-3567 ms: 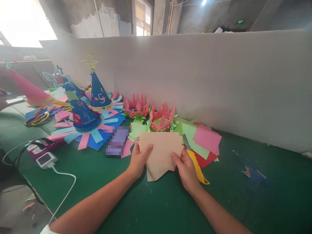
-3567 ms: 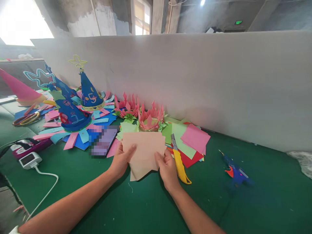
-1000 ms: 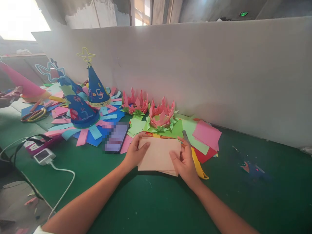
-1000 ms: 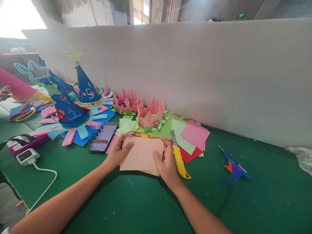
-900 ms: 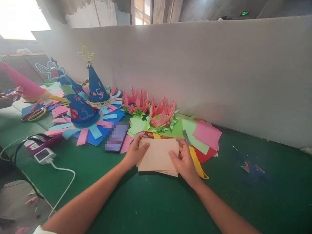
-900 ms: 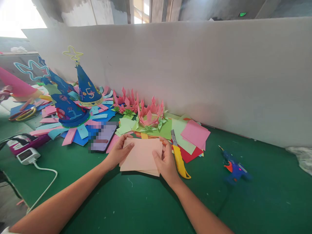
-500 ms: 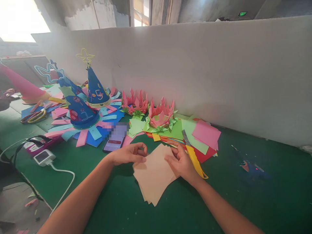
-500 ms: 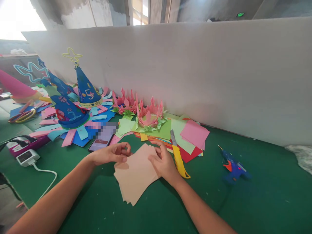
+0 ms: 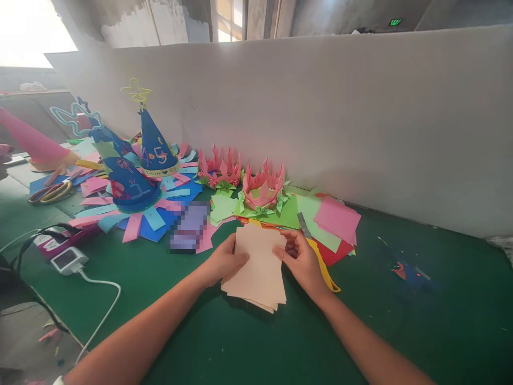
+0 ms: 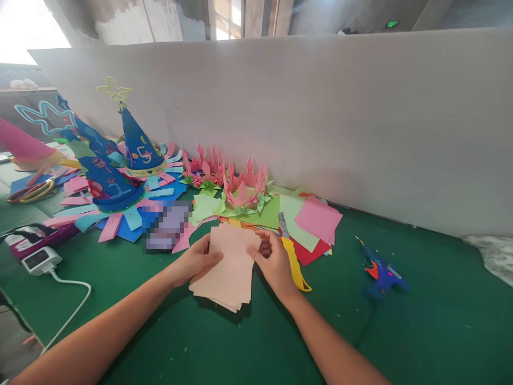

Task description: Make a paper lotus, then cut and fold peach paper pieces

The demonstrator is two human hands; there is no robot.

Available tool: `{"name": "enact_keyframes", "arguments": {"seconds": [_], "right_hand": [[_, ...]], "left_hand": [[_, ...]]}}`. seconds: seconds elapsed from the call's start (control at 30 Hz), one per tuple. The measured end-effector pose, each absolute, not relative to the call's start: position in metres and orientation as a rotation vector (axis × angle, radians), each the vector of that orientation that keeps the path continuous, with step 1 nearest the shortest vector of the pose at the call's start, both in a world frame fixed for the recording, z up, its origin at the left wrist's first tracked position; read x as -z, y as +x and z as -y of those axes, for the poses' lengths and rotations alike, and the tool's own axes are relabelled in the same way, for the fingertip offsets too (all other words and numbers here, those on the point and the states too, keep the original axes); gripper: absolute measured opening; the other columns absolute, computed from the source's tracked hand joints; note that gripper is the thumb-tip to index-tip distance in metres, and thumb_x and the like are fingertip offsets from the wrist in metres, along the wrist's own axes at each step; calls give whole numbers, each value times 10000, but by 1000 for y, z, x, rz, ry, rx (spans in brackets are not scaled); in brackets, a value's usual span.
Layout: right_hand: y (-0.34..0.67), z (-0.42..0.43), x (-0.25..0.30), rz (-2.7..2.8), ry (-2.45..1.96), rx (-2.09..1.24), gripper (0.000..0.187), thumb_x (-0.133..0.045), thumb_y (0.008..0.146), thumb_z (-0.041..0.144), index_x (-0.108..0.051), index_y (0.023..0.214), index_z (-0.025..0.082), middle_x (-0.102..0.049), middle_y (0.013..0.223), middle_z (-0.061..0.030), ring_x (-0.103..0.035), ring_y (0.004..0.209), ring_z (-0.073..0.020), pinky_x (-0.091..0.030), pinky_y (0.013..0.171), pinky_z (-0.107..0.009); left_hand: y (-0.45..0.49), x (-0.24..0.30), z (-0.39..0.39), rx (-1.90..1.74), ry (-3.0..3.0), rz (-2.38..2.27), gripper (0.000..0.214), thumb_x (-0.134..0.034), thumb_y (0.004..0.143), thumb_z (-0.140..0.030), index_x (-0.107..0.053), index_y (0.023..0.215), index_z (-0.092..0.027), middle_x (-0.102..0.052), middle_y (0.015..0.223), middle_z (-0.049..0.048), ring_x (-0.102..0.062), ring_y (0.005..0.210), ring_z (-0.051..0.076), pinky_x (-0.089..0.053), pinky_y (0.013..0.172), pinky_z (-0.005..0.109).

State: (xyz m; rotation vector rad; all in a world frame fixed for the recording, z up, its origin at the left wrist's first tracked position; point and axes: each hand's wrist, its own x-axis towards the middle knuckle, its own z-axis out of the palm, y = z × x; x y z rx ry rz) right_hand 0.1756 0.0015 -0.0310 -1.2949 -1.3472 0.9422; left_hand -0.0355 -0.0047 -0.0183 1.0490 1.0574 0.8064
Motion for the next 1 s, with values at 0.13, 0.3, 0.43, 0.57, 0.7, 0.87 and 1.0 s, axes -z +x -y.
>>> {"name": "enact_keyframes", "arguments": {"seconds": [0.13,0.3,0.43,0.57,0.7,0.87,1.0], "right_hand": [[175,1,26,1376,-1351,-860,280,-686,707,422,-605,863,204,-575,684,9,-497,581,-139,-441,554,-274],[175,2,25,1451,-1331,-819,228,-631,764,431,-603,800,208,-611,738,-9,-540,637,-158,-446,597,-284],[177,1,30,1498,-1325,-816,233,-603,789,442,-632,803,212,-646,747,-23,-579,679,-191,-457,630,-313],[178,-2,34,1580,-1301,-663,226,-571,823,411,-688,818,218,-690,837,-50,-622,785,-224,-484,735,-366],[178,-4,33,1660,-1267,-495,227,-556,844,368,-721,917,230,-678,1023,-74,-609,950,-236,-467,868,-410],[179,-2,28,1697,-1240,-337,225,-538,865,328,-714,981,250,-639,1105,-73,-587,962,-219,-467,865,-406],[178,1,24,1675,-1172,-281,203,-532,877,278,-704,982,250,-665,958,-57,-598,899,-197,-482,815,-364]], "left_hand": [[-34,17,6,-756,1114,-994,518,-721,676,-265,-485,1127,-168,-610,1114,96,-588,1002,251,-480,804,349],[-34,16,3,-801,1521,-1239,357,-687,710,-378,-584,978,-166,-610,772,23,-548,677,168,-404,608,261],[-39,11,-2,-838,1814,-1447,240,-610,772,-394,-624,877,-179,-508,635,-15,-428,562,135,-302,531,245],[-43,13,-7,-916,1815,-1418,271,-574,799,-336,-605,1034,-204,-520,729,-11,-454,603,127,-334,562,236],[-43,18,-8,-819,1833,-1474,282,-557,807,-321,-584,1065,-209,-528,705,-25,-464,580,121,-336,545,237],[-39,17,-7,-996,1988,-1434,144,-604,777,-261,-643,902,-201,-585,949,51,-553,850,182,-433,732,296],[-34,14,-6,-1250,1883,-1329,74,-635,761,-248,-633,730,-181,-586,986,75,-539,987,216,-413,869,355]]}}
